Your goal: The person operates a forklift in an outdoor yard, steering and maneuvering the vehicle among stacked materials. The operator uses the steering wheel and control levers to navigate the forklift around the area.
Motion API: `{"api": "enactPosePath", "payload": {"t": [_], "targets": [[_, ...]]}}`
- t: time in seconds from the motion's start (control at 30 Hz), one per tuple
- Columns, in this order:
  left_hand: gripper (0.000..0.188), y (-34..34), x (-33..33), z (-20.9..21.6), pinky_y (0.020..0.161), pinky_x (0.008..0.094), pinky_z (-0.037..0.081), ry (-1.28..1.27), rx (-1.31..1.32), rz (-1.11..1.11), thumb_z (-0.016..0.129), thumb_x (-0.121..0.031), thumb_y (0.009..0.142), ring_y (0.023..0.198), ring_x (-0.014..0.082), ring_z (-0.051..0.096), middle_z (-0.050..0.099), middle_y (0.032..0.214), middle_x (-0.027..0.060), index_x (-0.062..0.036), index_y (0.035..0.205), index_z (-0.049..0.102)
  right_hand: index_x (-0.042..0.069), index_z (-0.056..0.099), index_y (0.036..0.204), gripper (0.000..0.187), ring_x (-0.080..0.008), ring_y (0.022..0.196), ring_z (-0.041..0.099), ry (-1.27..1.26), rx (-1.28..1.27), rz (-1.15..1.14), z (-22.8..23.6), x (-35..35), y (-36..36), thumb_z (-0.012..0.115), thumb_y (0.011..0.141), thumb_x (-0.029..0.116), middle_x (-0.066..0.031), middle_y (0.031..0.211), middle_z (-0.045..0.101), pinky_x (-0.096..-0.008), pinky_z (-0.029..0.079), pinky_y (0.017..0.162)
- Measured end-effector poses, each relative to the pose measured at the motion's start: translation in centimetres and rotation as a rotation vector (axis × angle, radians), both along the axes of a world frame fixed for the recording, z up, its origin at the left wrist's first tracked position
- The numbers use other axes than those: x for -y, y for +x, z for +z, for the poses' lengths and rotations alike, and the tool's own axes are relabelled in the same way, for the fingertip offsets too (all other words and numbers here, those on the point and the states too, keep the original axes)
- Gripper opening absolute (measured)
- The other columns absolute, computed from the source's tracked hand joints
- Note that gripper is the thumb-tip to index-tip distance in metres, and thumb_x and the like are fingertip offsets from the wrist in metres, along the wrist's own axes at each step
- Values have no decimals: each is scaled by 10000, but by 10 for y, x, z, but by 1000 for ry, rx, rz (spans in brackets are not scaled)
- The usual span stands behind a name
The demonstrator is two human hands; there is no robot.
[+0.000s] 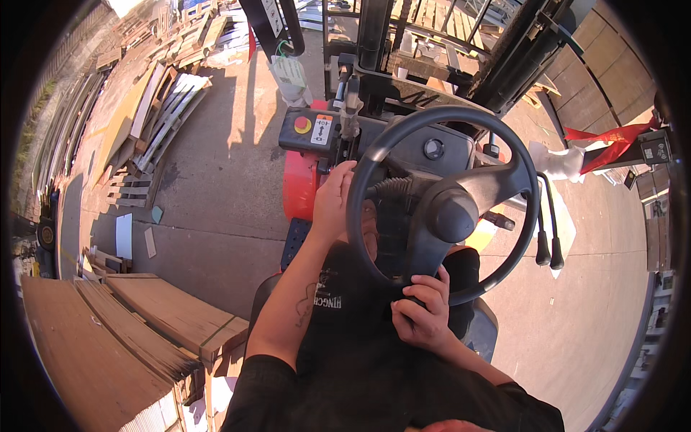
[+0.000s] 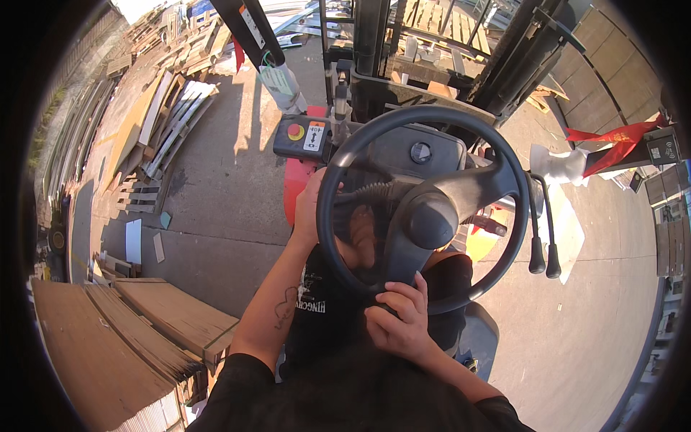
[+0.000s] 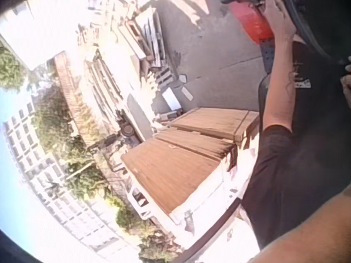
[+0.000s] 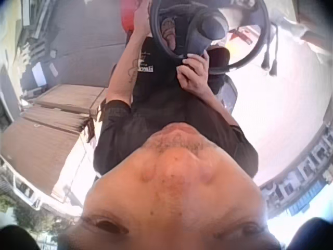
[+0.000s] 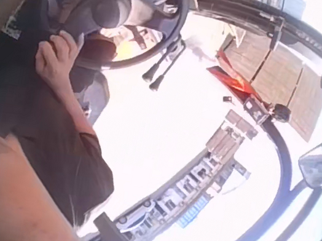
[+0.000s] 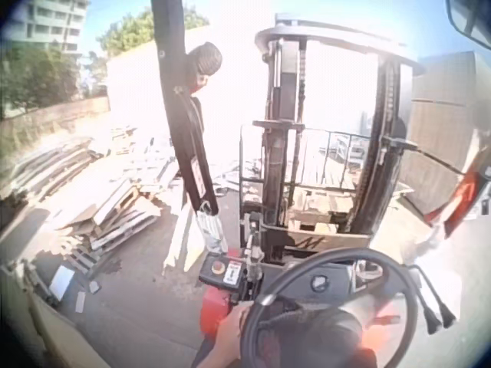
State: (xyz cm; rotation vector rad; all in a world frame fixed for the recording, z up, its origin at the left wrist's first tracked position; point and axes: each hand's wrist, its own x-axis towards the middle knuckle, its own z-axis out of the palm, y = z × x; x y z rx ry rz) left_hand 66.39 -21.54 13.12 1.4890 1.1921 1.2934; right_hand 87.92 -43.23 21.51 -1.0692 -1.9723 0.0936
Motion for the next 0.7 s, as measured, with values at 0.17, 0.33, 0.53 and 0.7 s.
{"api": "enactPosePath", "payload": {"t": [0.17,0.33,0.53,0.7], "targets": [[386,76,77,98,987,347,580,52,-63,51,639,-85,1118,1112,203,746,790,1229,98,-66,1502,667,228,787,987,261,-284,1262,683,-67,-32,-62,90,77,84,893,790,93,-10,1174,679,-646,372,1280],[382,87,71,92,968,351,591,3,-53,49,613,-59,1108,1082,199,740,781,1190,93,-38,1485,667,223,795,1056,280,-297,1305,667,-70,26,-45,96,83,116,924,812,174,-16,1206,691,-640,351,1292],[360,114,61,135,881,355,624,110,19,32,525,-45,1140,917,195,739,759,1116,103,-12,1478,643,84,748,1308,523,-402,1420,603,-121,-101,-175,135,112,182,918,888,345,-128,1349,704,-650,306,1312],[373,131,40,168,862,343,623,198,-121,-77,534,-72,1157,895,181,733,734,1110,90,-37,1519,617,20,672,1387,435,-475,1489,536,106,15,-597,160,116,269,797,975,78,-195,1487,633,-617,383,1273]]}}
